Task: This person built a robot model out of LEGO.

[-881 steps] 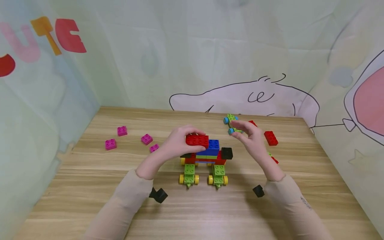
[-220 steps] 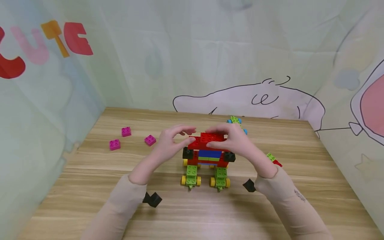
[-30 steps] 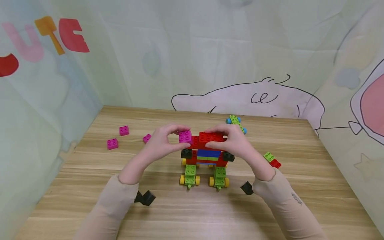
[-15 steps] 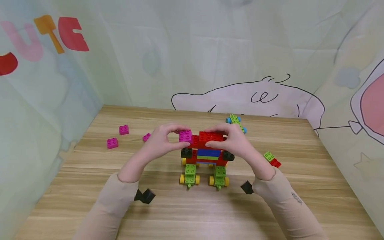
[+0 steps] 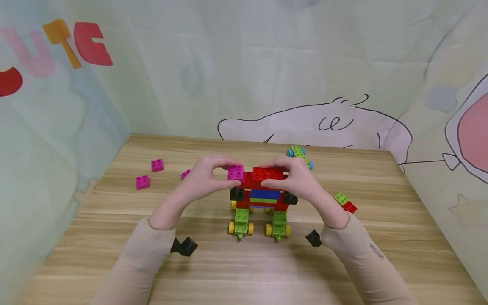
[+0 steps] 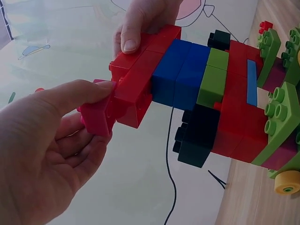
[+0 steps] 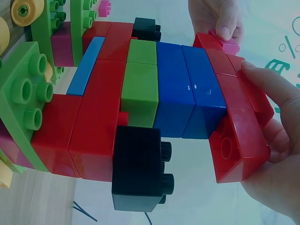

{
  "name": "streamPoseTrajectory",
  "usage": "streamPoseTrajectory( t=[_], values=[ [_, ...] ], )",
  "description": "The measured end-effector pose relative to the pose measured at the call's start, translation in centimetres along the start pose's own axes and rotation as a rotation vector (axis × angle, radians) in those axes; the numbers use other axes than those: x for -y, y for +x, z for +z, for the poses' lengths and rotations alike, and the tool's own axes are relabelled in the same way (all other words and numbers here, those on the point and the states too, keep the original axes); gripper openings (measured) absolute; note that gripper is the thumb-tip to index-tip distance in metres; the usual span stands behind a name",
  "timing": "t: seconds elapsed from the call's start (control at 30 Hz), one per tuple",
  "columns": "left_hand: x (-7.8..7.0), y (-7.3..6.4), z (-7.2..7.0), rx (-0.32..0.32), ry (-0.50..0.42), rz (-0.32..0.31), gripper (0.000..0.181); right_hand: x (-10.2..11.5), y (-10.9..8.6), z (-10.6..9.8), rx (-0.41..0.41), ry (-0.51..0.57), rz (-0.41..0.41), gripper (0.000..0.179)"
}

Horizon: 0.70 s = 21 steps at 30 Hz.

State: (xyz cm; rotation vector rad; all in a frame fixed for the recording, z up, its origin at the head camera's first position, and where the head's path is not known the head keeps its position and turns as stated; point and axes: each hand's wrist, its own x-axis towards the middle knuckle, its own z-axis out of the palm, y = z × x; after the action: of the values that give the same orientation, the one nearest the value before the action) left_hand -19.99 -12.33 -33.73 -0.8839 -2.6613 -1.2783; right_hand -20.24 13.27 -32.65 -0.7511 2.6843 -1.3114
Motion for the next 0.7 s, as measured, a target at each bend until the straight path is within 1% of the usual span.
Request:
streamPoseTrajectory(
  t=[0.13,0.57,0.7],
  values=[
    [-0.10,0.14,-0.09,0.017,0.009,0.001,0.040,-0.08,-0.03,0.00,-0.003,0.003,-0.006,0.036],
    [-0.54,0.53,-0.42,0.072,0.031,-0.053,0.041,-0.03,-0.06,0.00,-0.007,-0.004,-0.004,0.036],
    [-0.72,0.66,-0.57,0.085,0.038,-0.059,0.041,0.04,-0.01,0.02,-0.003,-0.003,0.004,0.036]
  ],
)
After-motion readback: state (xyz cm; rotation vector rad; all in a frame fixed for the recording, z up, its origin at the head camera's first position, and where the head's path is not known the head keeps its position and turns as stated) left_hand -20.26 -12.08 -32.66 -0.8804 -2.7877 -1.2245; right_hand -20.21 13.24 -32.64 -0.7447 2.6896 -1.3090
